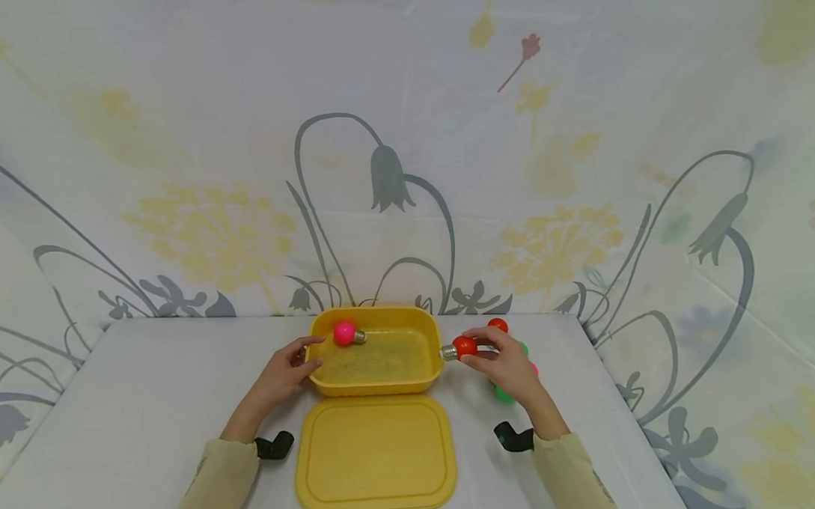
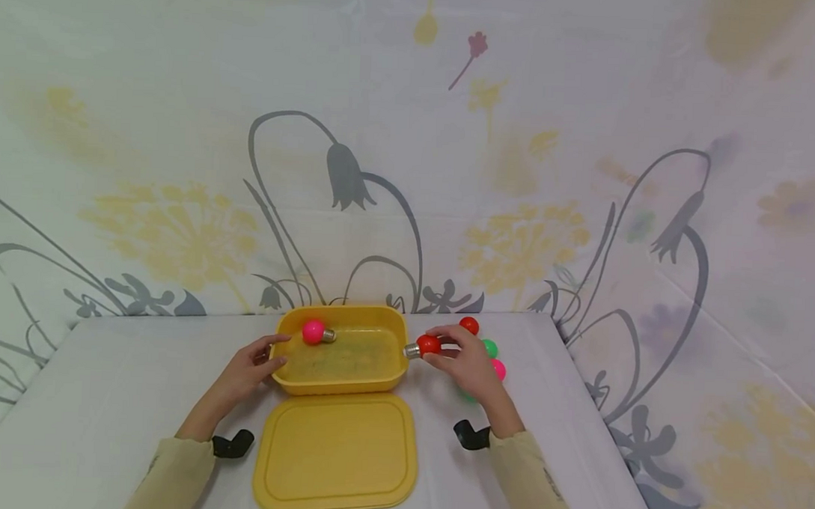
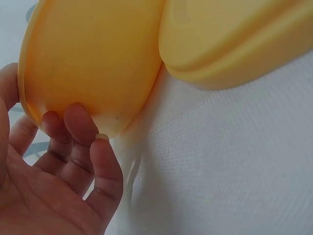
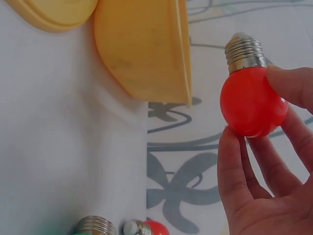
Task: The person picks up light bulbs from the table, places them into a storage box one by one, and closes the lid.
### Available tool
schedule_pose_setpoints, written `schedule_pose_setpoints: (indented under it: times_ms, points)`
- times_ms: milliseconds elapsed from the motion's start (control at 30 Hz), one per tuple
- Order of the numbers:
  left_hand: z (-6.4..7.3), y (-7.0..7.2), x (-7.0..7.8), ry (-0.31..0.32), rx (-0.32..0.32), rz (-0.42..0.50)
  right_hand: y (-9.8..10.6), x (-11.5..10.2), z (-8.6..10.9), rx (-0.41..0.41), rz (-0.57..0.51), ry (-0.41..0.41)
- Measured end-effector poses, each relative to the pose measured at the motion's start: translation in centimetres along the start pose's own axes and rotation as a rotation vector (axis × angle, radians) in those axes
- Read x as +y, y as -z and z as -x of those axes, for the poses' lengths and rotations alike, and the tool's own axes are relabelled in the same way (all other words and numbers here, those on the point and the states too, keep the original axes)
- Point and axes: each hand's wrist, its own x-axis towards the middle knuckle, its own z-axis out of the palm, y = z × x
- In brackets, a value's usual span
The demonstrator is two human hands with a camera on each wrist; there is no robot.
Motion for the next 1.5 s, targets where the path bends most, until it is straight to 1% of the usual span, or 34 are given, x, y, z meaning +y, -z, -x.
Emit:
schedule_pose_setpoints:
  times_ms: [67, 133, 467, 633, 1100, 1500]
  points:
    - [0.0, 0.0, 0.0, 0.007, -0.001, 0.007, -0.1, -0.1, -0.1, -0.006, -0.002, 0.004]
    - [0.1, 0.0, 0.0, 0.011, -0.001, 0.011, -0.2, 0.8, -0.5, -0.01, -0.016, 0.012]
    - [0.0, 0.0, -0.1, 0.012, -0.008, 0.024, -0.6, 0.7, -1.4, -0.044, -0.019, 0.026]
    - [0.0, -0.1, -0.2, 0.015, -0.007, 0.035, -0.9, 0.6, -1.8, -0.056, -0.015, 0.047]
    - [0.1, -0.1, -0.1, 0.018, -0.002, 0.028, -1.8, -0.1, -3.0, -0.074, 0.033, 0.001]
    - [0.2, -0.1, 0.2, 0.023, -0.004, 0.042, -2.4, -0.6, -4.1, -0.116, 0.046, 0.008]
